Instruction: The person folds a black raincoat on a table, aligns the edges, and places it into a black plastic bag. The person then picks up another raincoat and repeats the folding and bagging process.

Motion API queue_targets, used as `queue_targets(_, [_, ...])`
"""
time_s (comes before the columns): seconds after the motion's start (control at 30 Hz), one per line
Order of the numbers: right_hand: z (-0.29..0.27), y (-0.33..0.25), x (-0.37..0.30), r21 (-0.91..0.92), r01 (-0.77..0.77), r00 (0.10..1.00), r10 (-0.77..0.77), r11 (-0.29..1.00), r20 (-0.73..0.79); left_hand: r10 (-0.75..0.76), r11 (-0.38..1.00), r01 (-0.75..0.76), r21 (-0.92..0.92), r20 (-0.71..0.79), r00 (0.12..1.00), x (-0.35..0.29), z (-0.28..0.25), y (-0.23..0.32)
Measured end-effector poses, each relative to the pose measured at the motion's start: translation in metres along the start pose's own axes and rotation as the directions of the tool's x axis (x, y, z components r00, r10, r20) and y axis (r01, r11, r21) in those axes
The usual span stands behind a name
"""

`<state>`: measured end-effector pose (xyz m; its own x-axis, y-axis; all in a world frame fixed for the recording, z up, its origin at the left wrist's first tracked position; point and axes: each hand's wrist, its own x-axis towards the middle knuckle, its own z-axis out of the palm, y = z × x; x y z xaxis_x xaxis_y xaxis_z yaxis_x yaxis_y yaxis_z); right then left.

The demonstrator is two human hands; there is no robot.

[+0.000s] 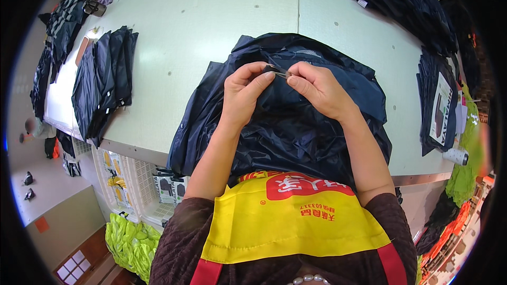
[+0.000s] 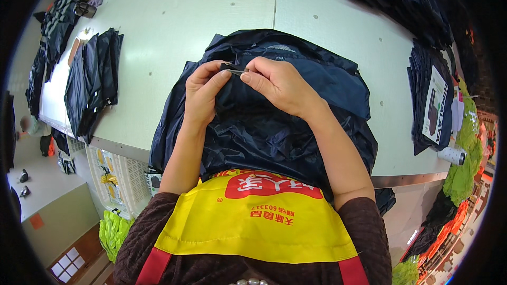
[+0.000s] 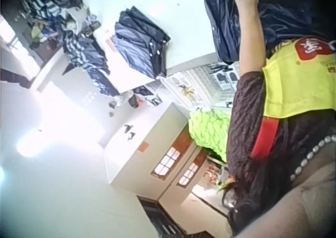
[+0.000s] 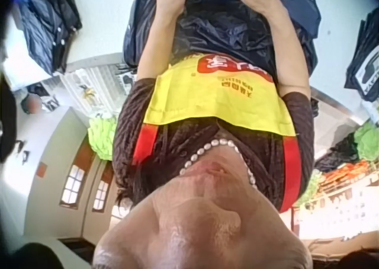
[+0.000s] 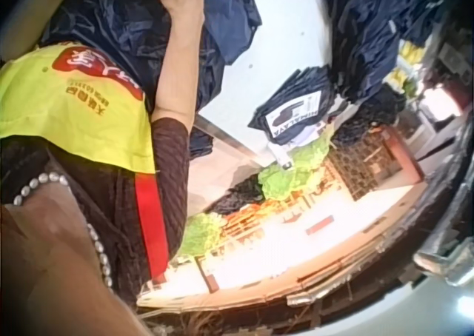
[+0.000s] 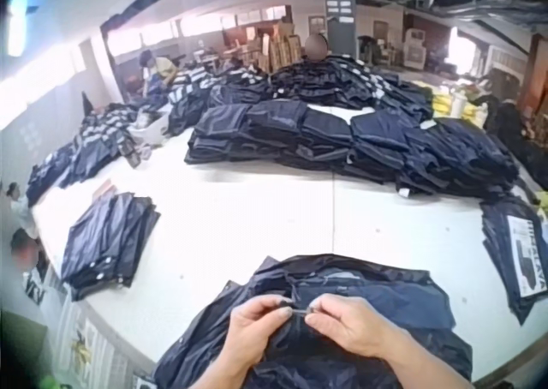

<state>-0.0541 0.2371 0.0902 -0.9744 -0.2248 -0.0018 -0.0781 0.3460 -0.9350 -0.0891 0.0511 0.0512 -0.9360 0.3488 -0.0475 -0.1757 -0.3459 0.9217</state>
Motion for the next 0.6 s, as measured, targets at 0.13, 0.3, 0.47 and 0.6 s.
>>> queue_targets(0.13, [-0.001,0.002,0.002,-0.012,-0.007,1.000,0.007,1.000,-0.015,0.015,1.000,-0.015,0.004,0.031,0.999,-0.002,0.003,-0.002])
queue_targets(0.3, [-0.007,0.004,-0.006,0.037,-0.017,0.999,0.019,0.999,-0.037,-0.015,0.998,0.014,-0.068,-0.025,1.000,-0.003,0.003,-0.005])
queue_targets(0.47, [-0.011,0.006,-0.011,0.008,-0.009,1.000,0.009,1.000,-0.022,-0.039,0.996,0.035,-0.084,-0.039,0.999,-0.003,0.004,-0.004])
queue_targets(0.6, [-0.009,0.006,-0.012,0.007,-0.043,0.999,0.043,0.999,-0.001,-0.031,0.998,0.031,-0.061,0.000,1.000,-0.004,0.005,-0.005])
